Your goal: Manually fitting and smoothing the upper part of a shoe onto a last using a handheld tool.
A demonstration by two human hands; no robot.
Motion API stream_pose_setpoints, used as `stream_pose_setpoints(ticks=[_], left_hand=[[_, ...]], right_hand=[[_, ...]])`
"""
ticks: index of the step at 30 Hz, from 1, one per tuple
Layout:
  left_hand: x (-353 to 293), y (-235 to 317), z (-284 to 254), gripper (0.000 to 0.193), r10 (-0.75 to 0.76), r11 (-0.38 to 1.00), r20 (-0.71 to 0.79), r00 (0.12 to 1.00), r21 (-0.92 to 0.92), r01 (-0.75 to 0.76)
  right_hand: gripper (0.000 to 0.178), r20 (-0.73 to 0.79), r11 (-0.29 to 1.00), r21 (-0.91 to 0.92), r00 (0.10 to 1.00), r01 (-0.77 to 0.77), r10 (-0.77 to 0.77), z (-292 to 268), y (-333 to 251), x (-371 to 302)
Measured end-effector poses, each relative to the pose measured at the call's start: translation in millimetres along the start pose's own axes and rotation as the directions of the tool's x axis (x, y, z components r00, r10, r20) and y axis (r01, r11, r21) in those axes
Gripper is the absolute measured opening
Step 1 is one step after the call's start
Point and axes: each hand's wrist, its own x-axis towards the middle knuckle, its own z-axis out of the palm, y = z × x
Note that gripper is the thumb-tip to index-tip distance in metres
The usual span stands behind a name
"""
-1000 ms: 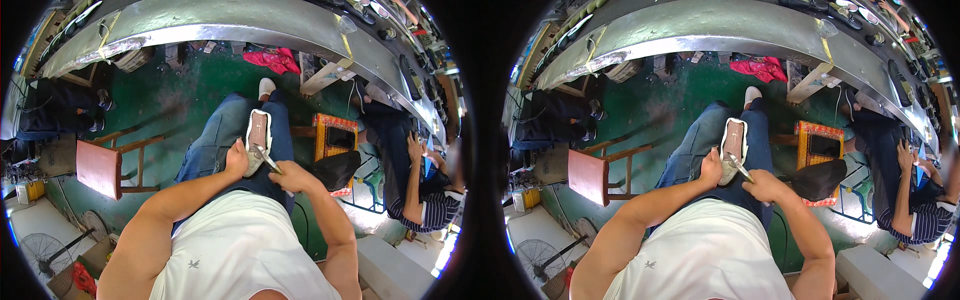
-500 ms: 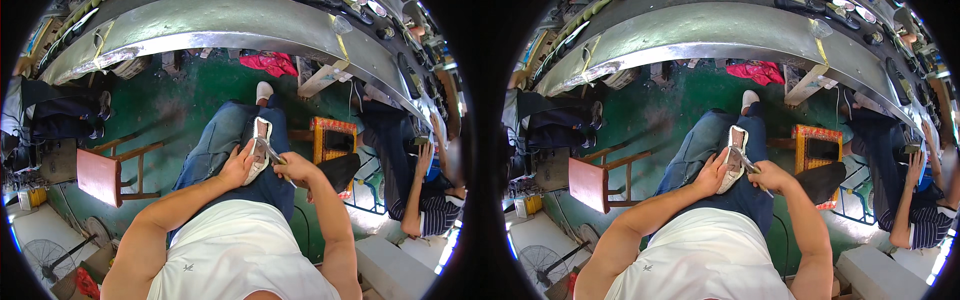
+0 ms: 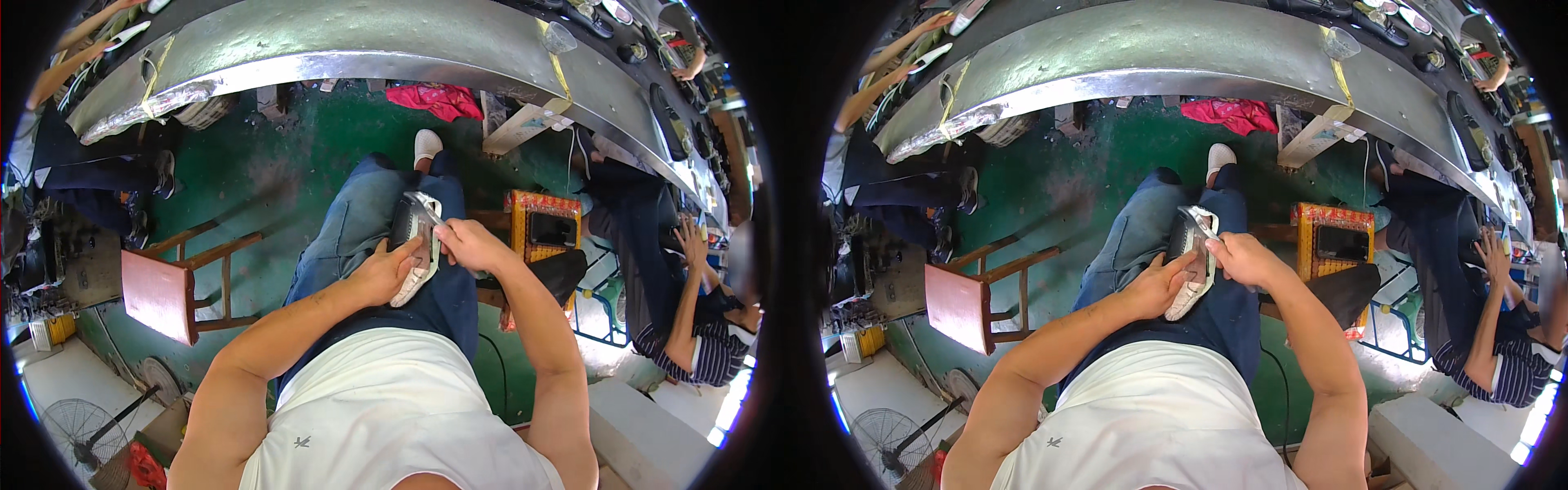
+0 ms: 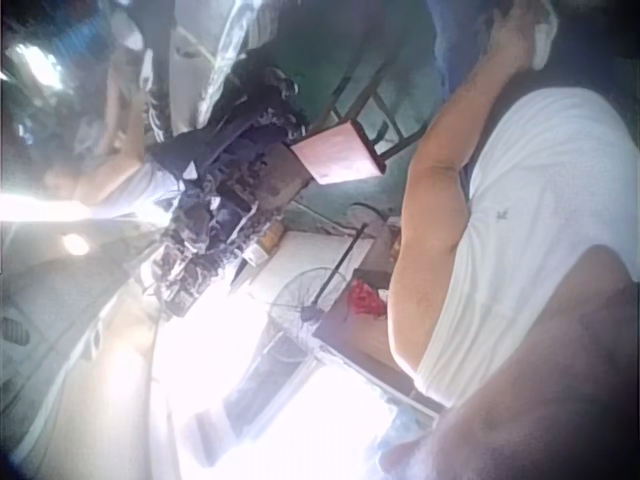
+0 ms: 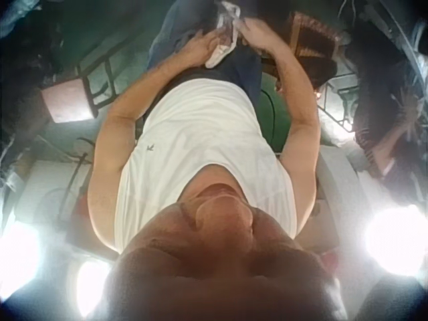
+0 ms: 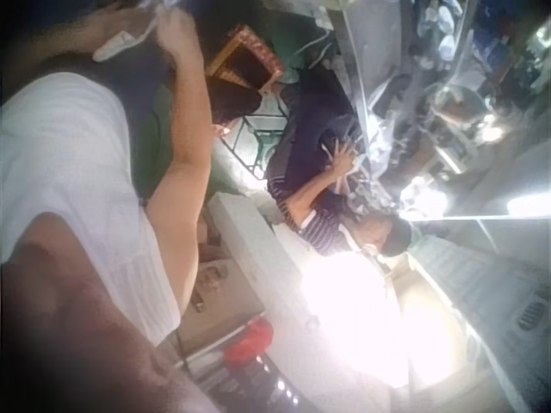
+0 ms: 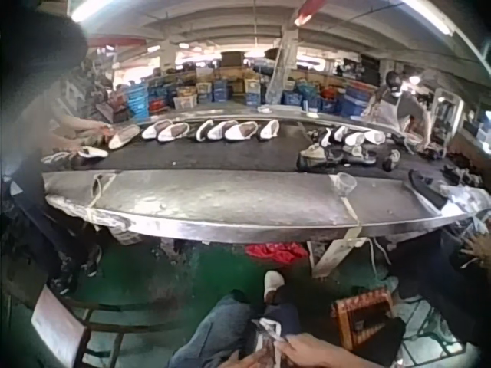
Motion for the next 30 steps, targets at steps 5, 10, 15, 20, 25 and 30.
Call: stream_pose_setpoints(ticks=[5, 10, 15, 20, 25, 30], left_hand=[[-9.0, -2.9, 7.1, 0.059, 0.098, 0.994, -0.1, 0.99, -0.028, -0.101], [-10.7, 2.4, 7.1, 0.088, -0.114, 0.989, -0.143, 0.983, -0.113, 0.098], [-13.6, -0.6, 10.0, 0.096, -0.039, 0.992, -0.167, 0.985, -0.128, 0.018], [-19.3, 5.6, -14.3, 0.105, 0.068, 0.995, -0.041, 0.997, -0.073, -0.071], [-41.6, 41.4, -82.0, 0.082, 0.319, 0.943, -0.251, 0.914, 0.185, -0.278], [-20.9, 79.0, -131.7, 0.078, 0.408, 0.816, -0.447, 0.796, -0.212, -0.538]], right_hand=[[0.05, 0.038, 0.998, 0.044, 0.998, -0.042, 0.041, 6.3, 3.4, -15.5], [0.049, 0.124, 0.999, 0.019, 0.991, -0.043, 0.04, 26.8, 3.2, -45.9], [0.048, 0.012, 0.998, -0.052, 1.0, 0.026, -0.026, 50.3, 16.3, -60.6], [0.044, -0.027, 0.962, 0.272, 0.999, -0.033, 0.042, 55.4, 33.0, -71.7], [0.031, -0.186, 0.777, 0.629, 0.967, -0.019, 0.174, 75.2, 71.9, -89.6], [0.028, -0.169, 0.562, 0.824, 0.979, 0.075, 0.116, 87.1, 81.1, -104.0]])
